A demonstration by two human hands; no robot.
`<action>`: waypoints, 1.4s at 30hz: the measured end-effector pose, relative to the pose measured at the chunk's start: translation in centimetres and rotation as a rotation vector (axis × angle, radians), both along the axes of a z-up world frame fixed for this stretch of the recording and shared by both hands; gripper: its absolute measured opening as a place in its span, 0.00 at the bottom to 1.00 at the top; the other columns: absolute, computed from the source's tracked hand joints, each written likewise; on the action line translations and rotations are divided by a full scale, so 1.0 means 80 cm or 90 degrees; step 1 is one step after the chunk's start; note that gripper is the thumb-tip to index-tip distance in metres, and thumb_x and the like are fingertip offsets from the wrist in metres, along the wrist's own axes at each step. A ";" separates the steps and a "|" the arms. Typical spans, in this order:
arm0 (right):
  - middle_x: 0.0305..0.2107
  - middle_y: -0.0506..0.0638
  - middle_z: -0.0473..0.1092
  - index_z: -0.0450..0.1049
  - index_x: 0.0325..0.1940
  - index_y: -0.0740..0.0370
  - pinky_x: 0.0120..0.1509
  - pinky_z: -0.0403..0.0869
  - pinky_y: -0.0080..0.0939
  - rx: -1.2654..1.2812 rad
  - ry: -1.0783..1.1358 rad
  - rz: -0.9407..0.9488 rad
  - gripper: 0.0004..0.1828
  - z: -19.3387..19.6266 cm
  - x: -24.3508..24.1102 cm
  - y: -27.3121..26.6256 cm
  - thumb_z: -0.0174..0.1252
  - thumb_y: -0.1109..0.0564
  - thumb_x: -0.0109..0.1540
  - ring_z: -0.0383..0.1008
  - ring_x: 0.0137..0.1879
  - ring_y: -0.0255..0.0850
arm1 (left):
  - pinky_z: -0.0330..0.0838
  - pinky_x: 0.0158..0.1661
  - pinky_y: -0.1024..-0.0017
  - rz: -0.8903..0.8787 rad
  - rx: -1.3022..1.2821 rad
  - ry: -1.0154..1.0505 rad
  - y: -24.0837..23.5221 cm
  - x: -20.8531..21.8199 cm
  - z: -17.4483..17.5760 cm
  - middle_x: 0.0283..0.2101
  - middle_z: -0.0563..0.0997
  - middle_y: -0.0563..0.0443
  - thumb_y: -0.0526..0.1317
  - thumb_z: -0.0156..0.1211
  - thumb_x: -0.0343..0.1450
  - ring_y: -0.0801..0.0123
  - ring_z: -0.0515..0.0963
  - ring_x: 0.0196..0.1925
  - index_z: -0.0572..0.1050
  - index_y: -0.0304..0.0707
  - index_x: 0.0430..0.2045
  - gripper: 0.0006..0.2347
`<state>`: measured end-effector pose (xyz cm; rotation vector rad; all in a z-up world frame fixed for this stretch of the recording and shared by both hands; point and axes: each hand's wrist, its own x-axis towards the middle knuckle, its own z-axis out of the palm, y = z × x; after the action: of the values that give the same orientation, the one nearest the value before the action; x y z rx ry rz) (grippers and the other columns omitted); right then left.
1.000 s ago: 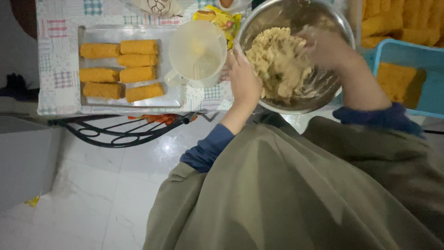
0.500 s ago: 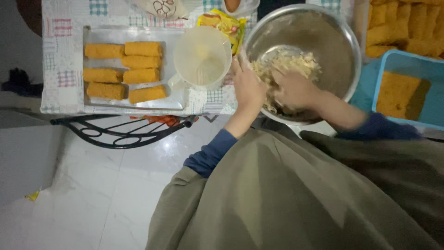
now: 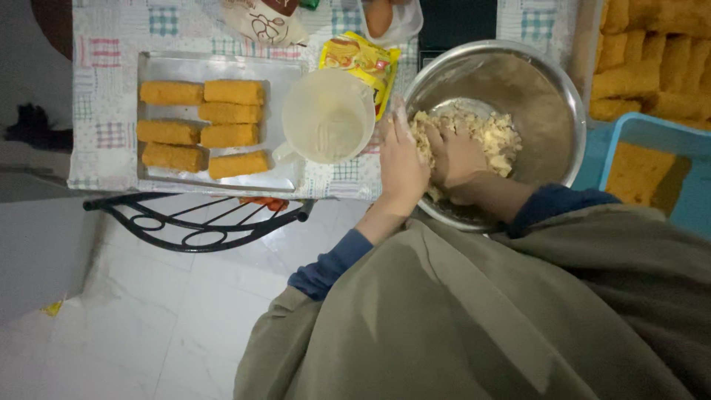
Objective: The person kneads a crumbly dough mixture in a metal bowl using both hands. They repeatedly add water from a plastic jug to the bowl and continue mixing until the dough becomes more cohesive.
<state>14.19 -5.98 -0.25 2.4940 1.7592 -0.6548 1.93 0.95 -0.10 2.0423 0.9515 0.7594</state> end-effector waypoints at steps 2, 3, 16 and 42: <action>0.60 0.66 0.64 0.59 0.71 0.62 0.59 0.70 0.62 0.041 -0.021 0.002 0.44 -0.026 0.009 0.004 0.65 0.48 0.53 0.66 0.62 0.65 | 0.55 0.70 0.50 -0.003 0.001 0.011 0.001 0.000 -0.001 0.68 0.60 0.19 0.23 0.57 0.61 0.30 0.59 0.71 0.47 0.26 0.72 0.40; 0.57 0.66 0.66 0.62 0.68 0.62 0.58 0.70 0.62 0.070 -0.020 0.002 0.41 -0.041 0.016 0.003 0.65 0.46 0.55 0.67 0.61 0.65 | 0.55 0.71 0.50 -0.006 0.000 0.019 -0.001 -0.003 -0.003 0.68 0.60 0.19 0.23 0.56 0.61 0.30 0.59 0.71 0.47 0.26 0.73 0.40; 0.48 0.67 0.76 0.68 0.68 0.61 0.62 0.72 0.57 0.198 0.120 -0.218 0.33 -0.065 0.151 -0.001 0.60 0.42 0.64 0.77 0.53 0.63 | 0.60 0.66 0.52 0.022 -0.030 0.029 -0.003 0.002 -0.002 0.64 0.63 0.22 0.23 0.59 0.59 0.31 0.65 0.66 0.50 0.24 0.70 0.40; 0.65 0.70 0.62 0.70 0.62 0.42 0.53 0.72 0.66 0.118 -0.004 0.220 0.36 -0.007 0.034 -0.085 0.66 0.29 0.54 0.69 0.56 0.71 | 0.59 0.66 0.51 0.042 -0.015 0.005 -0.006 0.003 0.006 0.64 0.61 0.17 0.21 0.54 0.60 0.28 0.63 0.66 0.51 0.27 0.69 0.37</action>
<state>16.90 -12.75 -0.81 2.1983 2.2655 -0.4788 2.21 0.44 0.35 2.0026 1.0313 0.7722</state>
